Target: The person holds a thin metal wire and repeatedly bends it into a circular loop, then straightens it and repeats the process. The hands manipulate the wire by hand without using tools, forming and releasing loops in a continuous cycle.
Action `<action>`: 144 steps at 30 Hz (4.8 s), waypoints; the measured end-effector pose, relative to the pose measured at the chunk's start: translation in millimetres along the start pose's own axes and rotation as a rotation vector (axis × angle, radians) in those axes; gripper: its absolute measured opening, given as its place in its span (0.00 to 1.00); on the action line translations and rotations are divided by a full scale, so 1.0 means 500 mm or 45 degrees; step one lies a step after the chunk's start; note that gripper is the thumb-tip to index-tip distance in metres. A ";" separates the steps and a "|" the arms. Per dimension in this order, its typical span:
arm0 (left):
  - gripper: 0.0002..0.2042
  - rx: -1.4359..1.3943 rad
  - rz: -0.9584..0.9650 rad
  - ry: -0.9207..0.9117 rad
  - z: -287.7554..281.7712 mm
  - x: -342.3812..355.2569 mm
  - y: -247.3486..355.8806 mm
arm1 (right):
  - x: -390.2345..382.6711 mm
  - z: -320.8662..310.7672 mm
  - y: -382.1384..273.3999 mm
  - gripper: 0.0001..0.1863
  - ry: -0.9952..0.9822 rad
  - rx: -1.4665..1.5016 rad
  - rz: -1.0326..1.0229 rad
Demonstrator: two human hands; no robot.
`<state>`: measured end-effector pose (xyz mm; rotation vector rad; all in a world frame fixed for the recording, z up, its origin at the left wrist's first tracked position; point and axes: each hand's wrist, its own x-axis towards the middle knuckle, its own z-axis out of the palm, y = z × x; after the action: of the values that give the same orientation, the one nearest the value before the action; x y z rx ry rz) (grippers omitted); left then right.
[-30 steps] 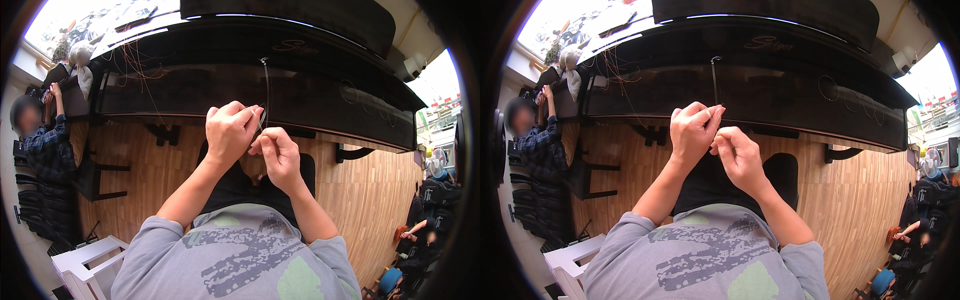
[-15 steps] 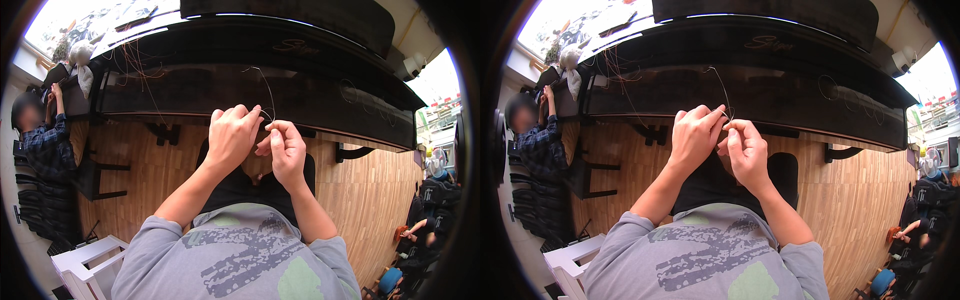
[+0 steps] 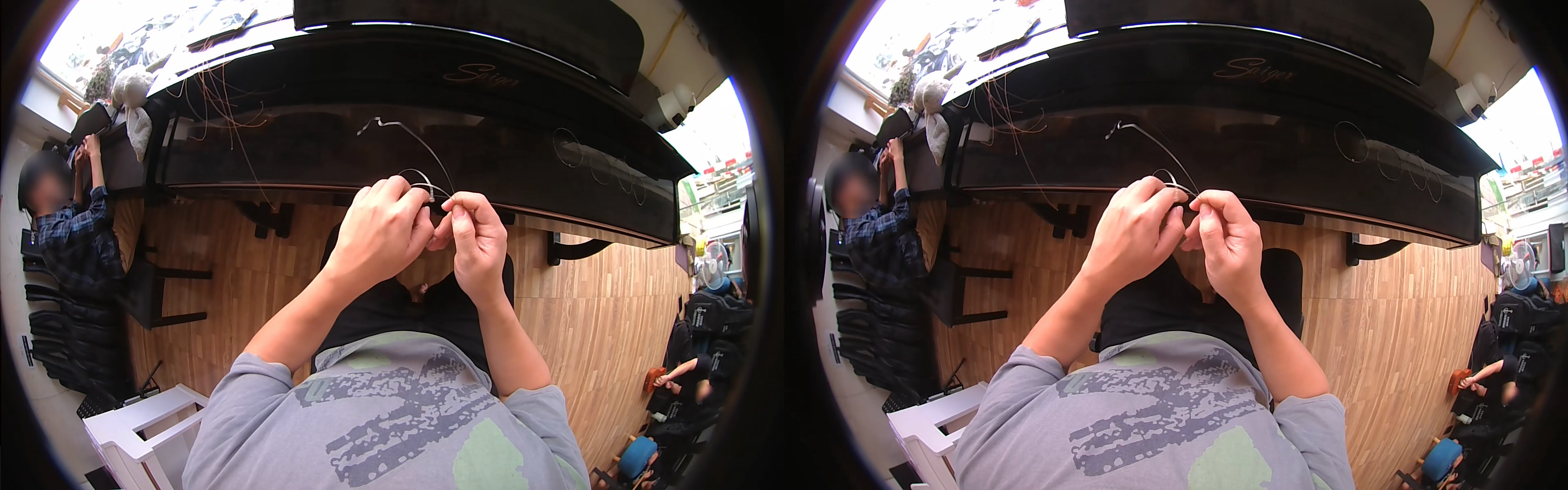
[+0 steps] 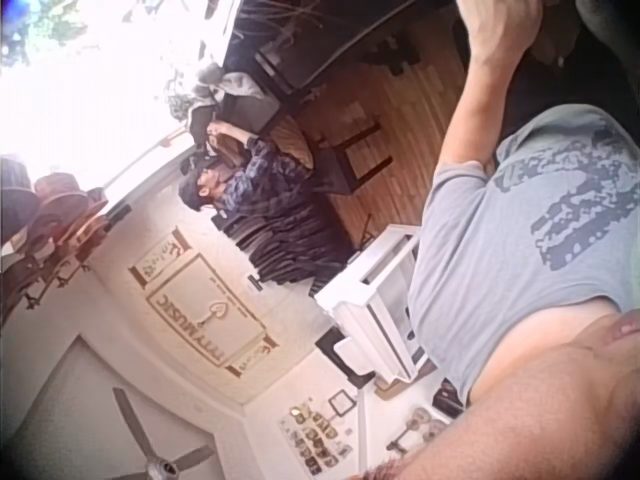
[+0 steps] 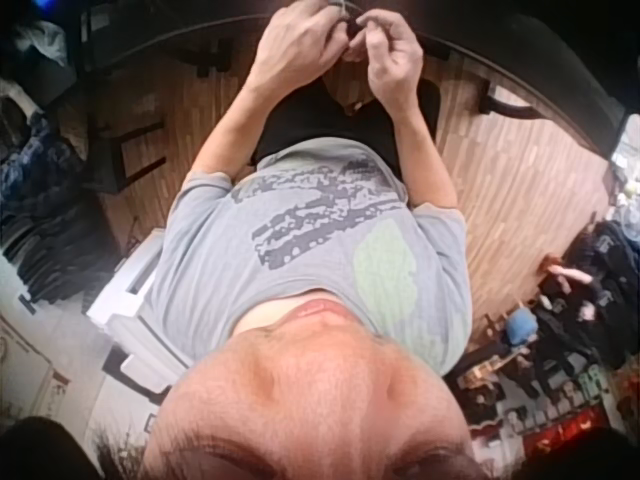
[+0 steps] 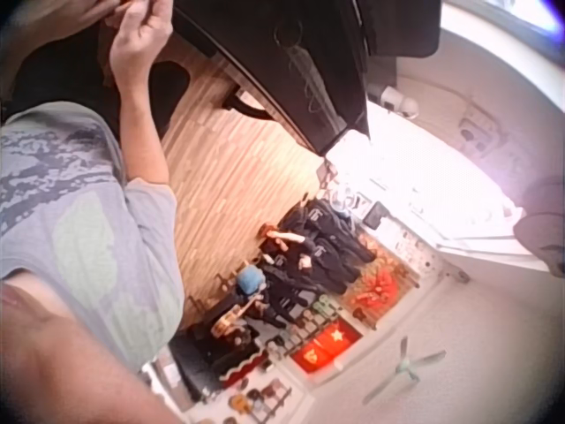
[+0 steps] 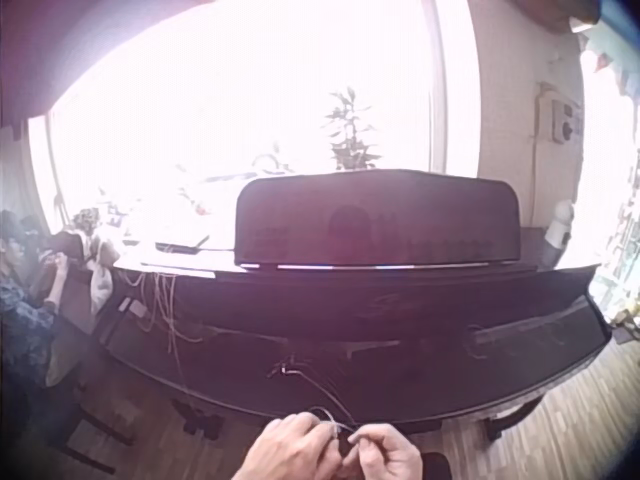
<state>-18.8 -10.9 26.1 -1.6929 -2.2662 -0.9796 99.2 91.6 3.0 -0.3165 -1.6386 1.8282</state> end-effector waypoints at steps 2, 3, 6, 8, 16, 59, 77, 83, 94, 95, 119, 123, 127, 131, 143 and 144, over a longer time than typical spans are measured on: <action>0.06 0.035 -0.091 -0.162 -0.008 0.001 0.000 | -0.001 -0.002 0.005 0.08 -0.031 -0.064 -0.036; 0.06 0.025 -0.119 -0.229 -0.012 0.001 0.001 | -0.001 -0.005 0.006 0.08 -0.054 -0.112 -0.051; 0.05 0.010 -0.126 -0.348 -0.020 0.001 0.001 | -0.001 -0.007 0.007 0.08 -0.111 -0.178 -0.086; 0.05 0.022 -0.035 -0.330 -0.025 -0.001 -0.003 | -0.001 -0.007 0.006 0.08 -0.091 -0.135 -0.046; 0.11 -0.237 0.303 0.045 -0.037 -0.002 0.000 | 0.012 -0.022 -0.008 0.08 0.085 0.170 0.182; 0.03 -1.909 -0.479 0.264 0.047 -0.003 -0.015 | 0.061 -0.042 0.004 0.12 0.462 -0.045 0.031; 0.04 -1.967 -0.372 -0.047 0.042 0.007 -0.025 | 0.061 -0.064 -0.016 0.10 -0.382 0.386 0.635; 0.04 -2.011 -0.477 -0.012 0.049 0.012 -0.016 | 0.049 -0.054 -0.007 0.13 -0.448 0.638 0.657; 0.04 -1.883 -0.678 0.142 0.060 0.012 0.008 | 0.036 -0.033 0.000 0.17 -0.357 -0.024 0.103; 0.04 -1.900 -0.680 0.134 0.061 0.012 0.007 | 0.033 -0.030 -0.001 0.17 -0.343 -0.098 0.081; 0.05 -1.948 -0.587 0.186 0.065 0.018 -0.048 | 0.079 -0.041 0.018 0.15 0.206 0.284 0.330; 0.07 -1.970 -0.628 0.223 0.082 0.023 -0.049 | 0.075 -0.025 0.032 0.11 0.157 0.406 0.402; 0.09 -1.926 -0.656 0.268 0.094 0.027 -0.053 | 0.061 -0.022 0.043 0.10 -0.002 0.545 0.427; 0.09 -1.867 -0.653 0.314 0.093 0.028 -0.051 | 0.059 -0.016 0.030 0.08 -0.016 0.485 0.411; 0.31 -1.775 -0.184 0.352 0.028 0.017 -0.071 | 0.072 -0.032 -0.001 0.07 -0.049 0.218 0.419; 0.32 -1.798 -0.231 0.289 0.013 0.017 -0.071 | 0.073 -0.032 -0.005 0.07 -0.052 0.211 0.422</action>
<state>-52.3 -5.8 10.7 -1.4214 -1.4983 -3.0248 81.5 126.3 11.0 -0.5036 -1.5176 2.2148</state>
